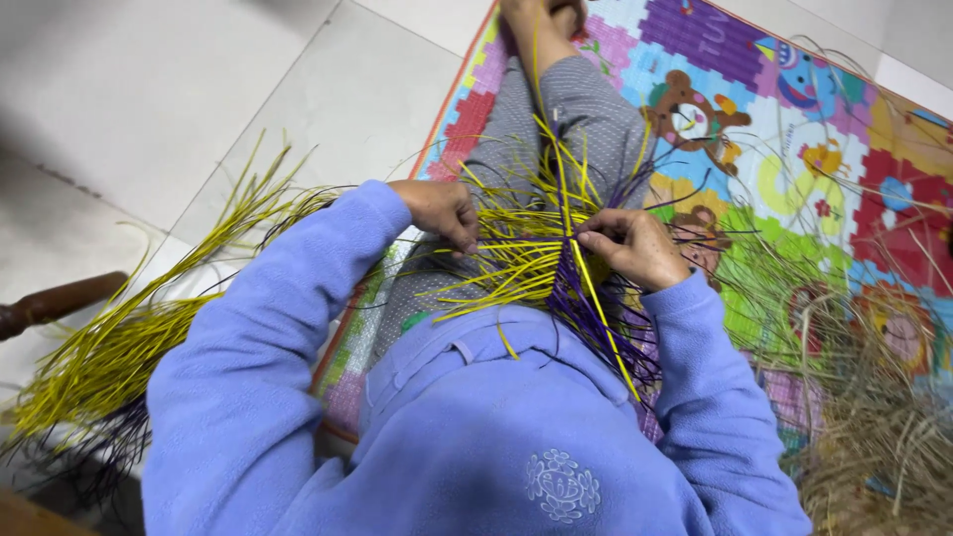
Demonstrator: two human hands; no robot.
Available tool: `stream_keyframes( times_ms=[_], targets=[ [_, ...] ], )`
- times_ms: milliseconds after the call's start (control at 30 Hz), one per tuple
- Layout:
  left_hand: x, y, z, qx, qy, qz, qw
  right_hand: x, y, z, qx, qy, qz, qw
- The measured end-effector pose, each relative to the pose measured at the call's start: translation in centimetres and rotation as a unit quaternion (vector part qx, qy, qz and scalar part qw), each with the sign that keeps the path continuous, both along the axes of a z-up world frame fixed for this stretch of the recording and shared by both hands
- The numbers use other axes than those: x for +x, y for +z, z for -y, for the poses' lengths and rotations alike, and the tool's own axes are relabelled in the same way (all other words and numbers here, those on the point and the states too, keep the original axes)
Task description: Weaving colored and natural strands together to form a circular object
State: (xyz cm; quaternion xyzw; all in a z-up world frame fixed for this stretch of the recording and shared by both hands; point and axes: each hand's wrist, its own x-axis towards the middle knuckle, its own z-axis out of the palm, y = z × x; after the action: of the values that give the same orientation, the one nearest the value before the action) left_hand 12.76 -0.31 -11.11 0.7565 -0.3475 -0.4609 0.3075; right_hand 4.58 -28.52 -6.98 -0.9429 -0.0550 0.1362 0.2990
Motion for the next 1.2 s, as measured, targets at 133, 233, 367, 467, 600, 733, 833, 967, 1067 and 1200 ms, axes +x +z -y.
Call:
stream_keyframes(
  times_ms=[133,233,367,467,600,733,833,967,1067,1200],
  targets=[
    [-0.1,1.2,-0.2,0.01,0.009,0.009,1.0,-0.2,0.0,0.2,0.033,-0.007,-0.007,0.999],
    [-0.1,1.5,-0.3,0.007,0.017,0.001,1.0,-0.4,0.1,0.1,0.048,-0.001,-0.005,0.999],
    [-0.1,1.2,-0.6,0.001,0.025,0.0,1.0,-0.7,0.2,0.0,0.071,-0.004,-0.011,0.997],
    [-0.1,1.1,-0.5,0.004,0.018,0.02,1.0,-0.7,-0.3,0.3,0.061,-0.005,-0.01,0.998],
    [-0.7,2.5,-0.2,0.01,0.022,0.055,0.998,-0.9,-0.2,-0.2,0.05,-0.014,0.006,0.999],
    [-2.6,6.4,2.0,-0.016,0.057,0.132,0.99,-1.2,-0.4,-0.4,0.04,-0.027,0.021,0.999],
    [-4.1,7.2,4.3,-0.067,0.098,0.156,0.981,-1.4,-0.6,-0.4,0.029,-0.033,0.04,0.998],
    [-4.8,3.5,7.3,-0.128,0.144,0.149,0.97,-1.9,-0.1,-0.7,0.028,-0.026,0.061,0.997],
    [-4.5,-0.3,8.7,-0.152,0.199,0.119,0.961,-2.1,-0.8,-0.3,0.019,-0.039,0.062,0.997],
    [-4.2,-4.4,10.2,-0.164,0.237,0.077,0.954,-2.6,-0.5,-0.4,0.022,-0.046,0.075,0.996]
  ],
)
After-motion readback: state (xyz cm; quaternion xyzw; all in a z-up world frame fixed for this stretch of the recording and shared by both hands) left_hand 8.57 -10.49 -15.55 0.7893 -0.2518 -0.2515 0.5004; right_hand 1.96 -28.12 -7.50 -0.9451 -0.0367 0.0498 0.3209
